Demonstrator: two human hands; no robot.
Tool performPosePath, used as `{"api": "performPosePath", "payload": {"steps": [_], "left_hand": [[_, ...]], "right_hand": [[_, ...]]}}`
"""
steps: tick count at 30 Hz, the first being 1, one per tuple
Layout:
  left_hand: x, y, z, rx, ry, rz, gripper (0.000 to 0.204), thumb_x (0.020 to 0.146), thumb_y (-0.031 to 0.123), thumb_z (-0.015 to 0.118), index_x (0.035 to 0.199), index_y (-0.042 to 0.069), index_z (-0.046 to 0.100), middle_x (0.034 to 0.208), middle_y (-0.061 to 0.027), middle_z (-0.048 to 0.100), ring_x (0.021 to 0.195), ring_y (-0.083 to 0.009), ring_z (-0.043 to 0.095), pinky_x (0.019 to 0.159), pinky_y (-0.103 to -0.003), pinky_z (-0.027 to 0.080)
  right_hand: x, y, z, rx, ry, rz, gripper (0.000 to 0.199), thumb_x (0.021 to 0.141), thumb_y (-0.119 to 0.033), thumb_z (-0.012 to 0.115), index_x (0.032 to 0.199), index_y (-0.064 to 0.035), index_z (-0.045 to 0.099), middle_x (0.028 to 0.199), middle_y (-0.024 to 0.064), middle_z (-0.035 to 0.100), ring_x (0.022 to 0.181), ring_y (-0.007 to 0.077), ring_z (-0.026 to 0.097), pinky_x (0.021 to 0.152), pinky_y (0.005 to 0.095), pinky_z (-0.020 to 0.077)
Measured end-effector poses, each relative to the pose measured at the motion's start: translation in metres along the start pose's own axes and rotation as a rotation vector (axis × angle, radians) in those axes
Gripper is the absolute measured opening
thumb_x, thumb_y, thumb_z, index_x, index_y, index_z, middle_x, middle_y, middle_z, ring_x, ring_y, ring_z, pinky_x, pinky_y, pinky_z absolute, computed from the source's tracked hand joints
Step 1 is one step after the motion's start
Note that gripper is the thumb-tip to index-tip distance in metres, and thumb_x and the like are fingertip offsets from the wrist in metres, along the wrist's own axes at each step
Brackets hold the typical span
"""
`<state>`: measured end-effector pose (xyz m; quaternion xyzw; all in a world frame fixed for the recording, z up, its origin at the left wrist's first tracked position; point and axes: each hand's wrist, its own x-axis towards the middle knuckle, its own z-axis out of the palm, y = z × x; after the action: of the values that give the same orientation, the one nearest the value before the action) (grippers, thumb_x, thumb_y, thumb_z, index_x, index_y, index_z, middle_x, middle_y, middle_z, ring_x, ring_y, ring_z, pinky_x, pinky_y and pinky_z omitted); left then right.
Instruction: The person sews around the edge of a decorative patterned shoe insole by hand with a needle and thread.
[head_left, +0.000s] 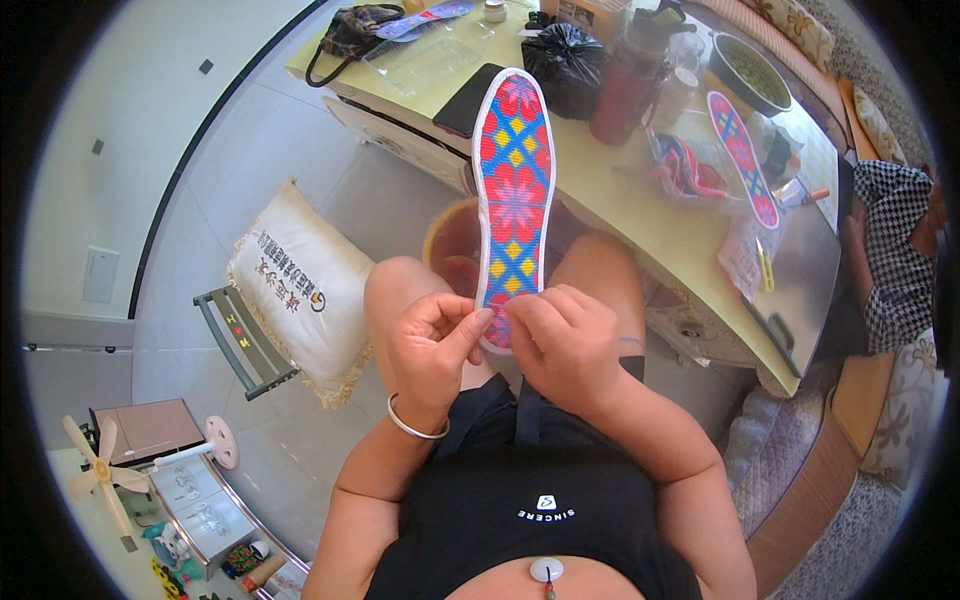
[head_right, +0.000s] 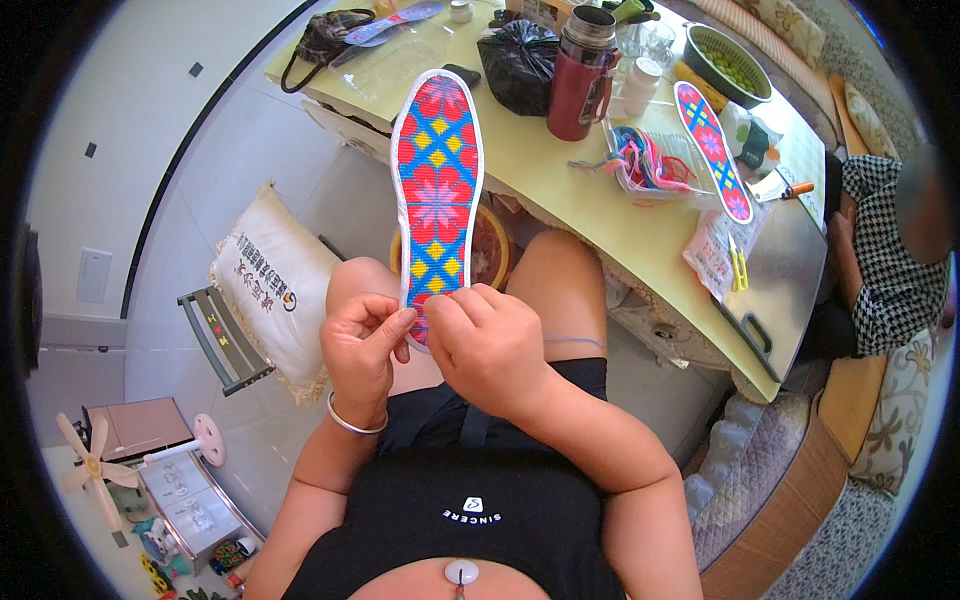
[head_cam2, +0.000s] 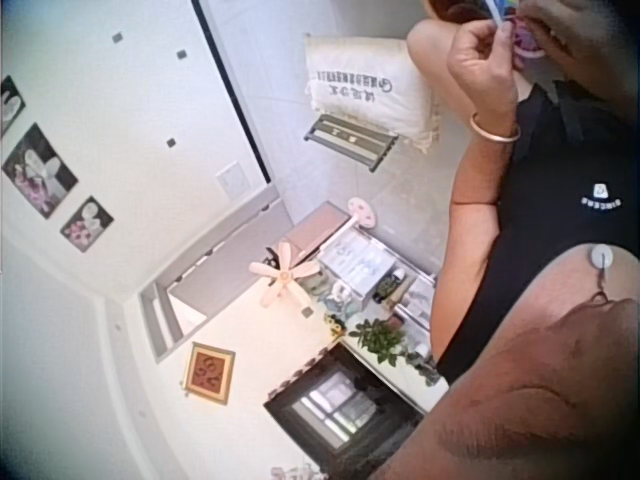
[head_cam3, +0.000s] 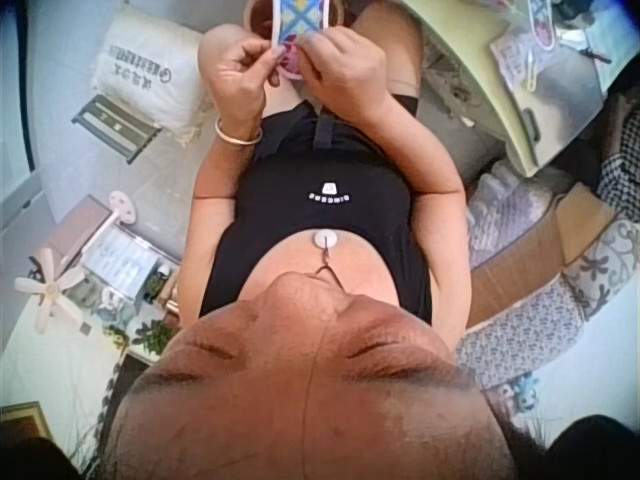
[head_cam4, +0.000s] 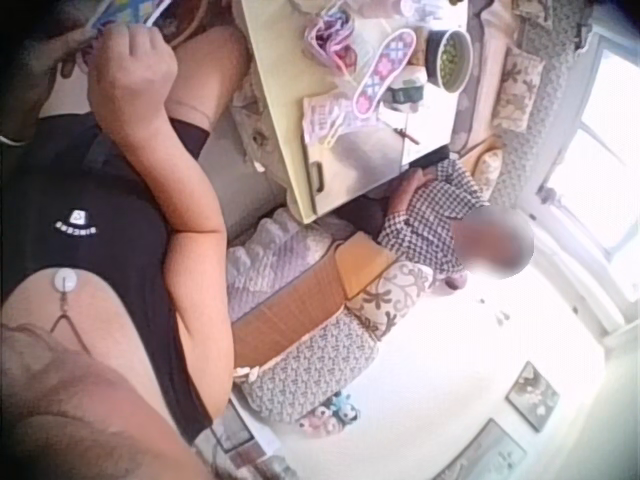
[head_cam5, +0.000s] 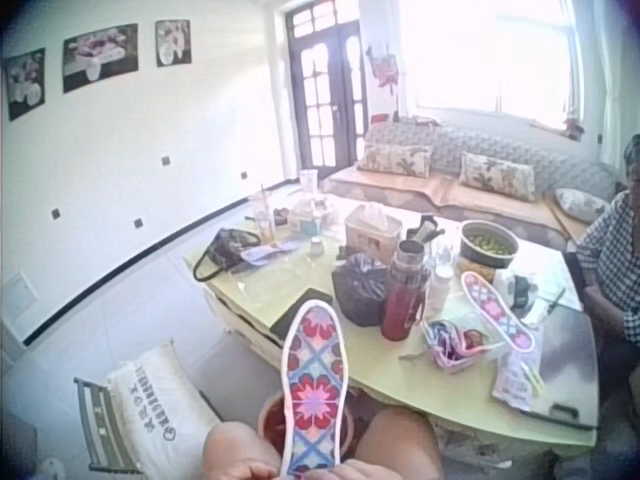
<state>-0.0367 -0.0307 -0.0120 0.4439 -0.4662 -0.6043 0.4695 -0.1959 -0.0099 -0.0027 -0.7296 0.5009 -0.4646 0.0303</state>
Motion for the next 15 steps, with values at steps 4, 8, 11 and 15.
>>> {"api": "performPosePath", "payload": {"steps": [4,8,11,15], "left_hand": [[-0.0008,-0.0026,0.0009,0.059,0.014,0.055,0.007,0.084,0.001,0.069,0.086,-0.002,0.063,0.07,-0.0036,0.063,0.052,-0.0049,0.052,0.048,-0.018,0.042],[-0.0008,-0.0031,0.0012,0.05,0.015,0.062,0.007,0.085,0.001,0.069,0.086,-0.003,0.063,0.07,-0.0036,0.063,0.053,-0.0048,0.052,0.048,-0.018,0.042],[-0.0007,-0.0037,0.0008,0.042,0.017,0.049,0.007,0.085,0.001,0.069,0.087,-0.003,0.062,0.07,-0.0036,0.063,0.053,-0.0048,0.052,0.048,-0.018,0.042],[-0.0008,-0.0049,0.0014,0.033,0.039,0.051,0.007,0.082,-0.001,0.069,0.082,-0.003,0.062,0.069,-0.005,0.063,0.05,-0.0063,0.052,0.045,-0.018,0.042]], "right_hand": [[-0.0006,-0.0014,0.0003,-0.018,-0.021,-0.009,0.017,0.068,-0.004,0.067,0.079,-0.0056,0.055,0.066,0.0059,0.052,0.059,0.0232,0.055,0.05,0.0335,0.0442],[-0.0016,-0.001,0.0007,-0.005,-0.025,0.004,0.017,0.068,-0.004,0.067,0.078,-0.0055,0.054,0.067,0.0063,0.052,0.06,0.0234,0.055,0.05,0.0338,0.0445],[-0.0028,-0.0002,0.0025,0.001,-0.011,0.003,0.017,0.068,-0.004,0.067,0.078,-0.0056,0.054,0.067,0.0065,0.052,0.06,0.0234,0.055,0.051,0.0339,0.0446],[-0.0028,0.0008,0.0028,0.008,-0.015,-0.005,0.016,0.069,-0.004,0.067,0.078,-0.0058,0.054,0.066,0.0067,0.052,0.06,0.0233,0.055,0.051,0.0339,0.0448]]}}
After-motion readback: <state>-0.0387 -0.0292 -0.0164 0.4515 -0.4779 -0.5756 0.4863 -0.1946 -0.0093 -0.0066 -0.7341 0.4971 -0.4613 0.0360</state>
